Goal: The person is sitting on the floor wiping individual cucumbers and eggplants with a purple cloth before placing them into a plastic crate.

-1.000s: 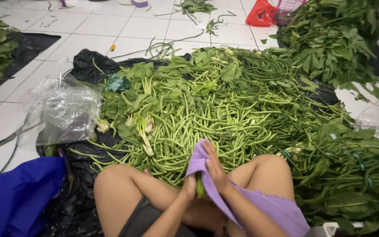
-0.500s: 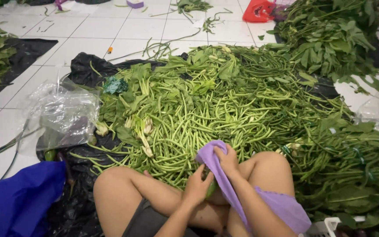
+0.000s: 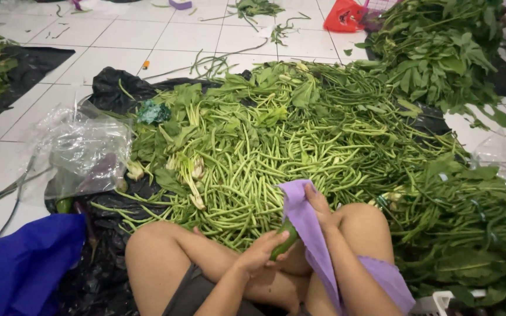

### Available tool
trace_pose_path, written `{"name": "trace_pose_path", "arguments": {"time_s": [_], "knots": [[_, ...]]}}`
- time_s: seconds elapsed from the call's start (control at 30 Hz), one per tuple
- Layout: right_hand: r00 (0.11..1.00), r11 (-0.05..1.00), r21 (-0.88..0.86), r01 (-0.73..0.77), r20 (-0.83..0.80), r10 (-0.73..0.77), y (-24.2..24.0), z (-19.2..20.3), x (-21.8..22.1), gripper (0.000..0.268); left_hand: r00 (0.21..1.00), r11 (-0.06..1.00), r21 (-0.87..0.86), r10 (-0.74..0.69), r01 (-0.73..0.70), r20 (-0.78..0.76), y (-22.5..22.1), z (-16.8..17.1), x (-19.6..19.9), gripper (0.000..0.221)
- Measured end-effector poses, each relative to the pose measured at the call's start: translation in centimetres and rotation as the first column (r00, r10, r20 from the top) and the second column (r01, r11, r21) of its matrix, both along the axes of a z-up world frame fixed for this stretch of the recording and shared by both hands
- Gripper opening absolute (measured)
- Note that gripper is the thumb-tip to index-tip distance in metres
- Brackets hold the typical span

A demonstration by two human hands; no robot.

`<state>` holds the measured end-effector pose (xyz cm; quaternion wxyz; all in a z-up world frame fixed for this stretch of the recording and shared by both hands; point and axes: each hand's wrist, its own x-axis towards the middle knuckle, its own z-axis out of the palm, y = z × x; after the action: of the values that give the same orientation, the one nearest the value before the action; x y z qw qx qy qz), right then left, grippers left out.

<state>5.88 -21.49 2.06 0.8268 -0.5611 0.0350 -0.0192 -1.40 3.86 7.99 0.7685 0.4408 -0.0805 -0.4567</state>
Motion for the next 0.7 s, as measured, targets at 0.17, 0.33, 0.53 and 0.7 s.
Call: {"name": "trace_pose_path", "arguments": {"time_s": [0.17,0.33,0.53,0.7], "knots": [[0.918,0.818,-0.442,0.368,0.032,-0.396,2.0,1.6,-1.3,0.049,0.943,0.953,0.22,0.138,-0.21,0.304,-1.0,0.5,0.0,0.029],[0.839,0.711,-0.486,0.508,0.093,-0.536,3.1,1.6,-1.7,0.038,0.464,0.589,0.537,-0.288,-0.604,0.838,-1.1,1.0,-0.2,0.07],[0.966,0.973,-0.081,0.217,-0.128,-0.226,1.2,0.2,-2.0,0.038,0.971,0.95,-0.216,0.2,-0.225,-0.132,-3.4,-1.3,-0.5,0.026],[0.929,0.961,-0.096,0.26,-0.246,-0.276,3.1,0.3,-1.0,0.053,0.915,0.928,0.274,0.136,-0.252,0.38,-2.4,0.1,0.9,0.057]]}}
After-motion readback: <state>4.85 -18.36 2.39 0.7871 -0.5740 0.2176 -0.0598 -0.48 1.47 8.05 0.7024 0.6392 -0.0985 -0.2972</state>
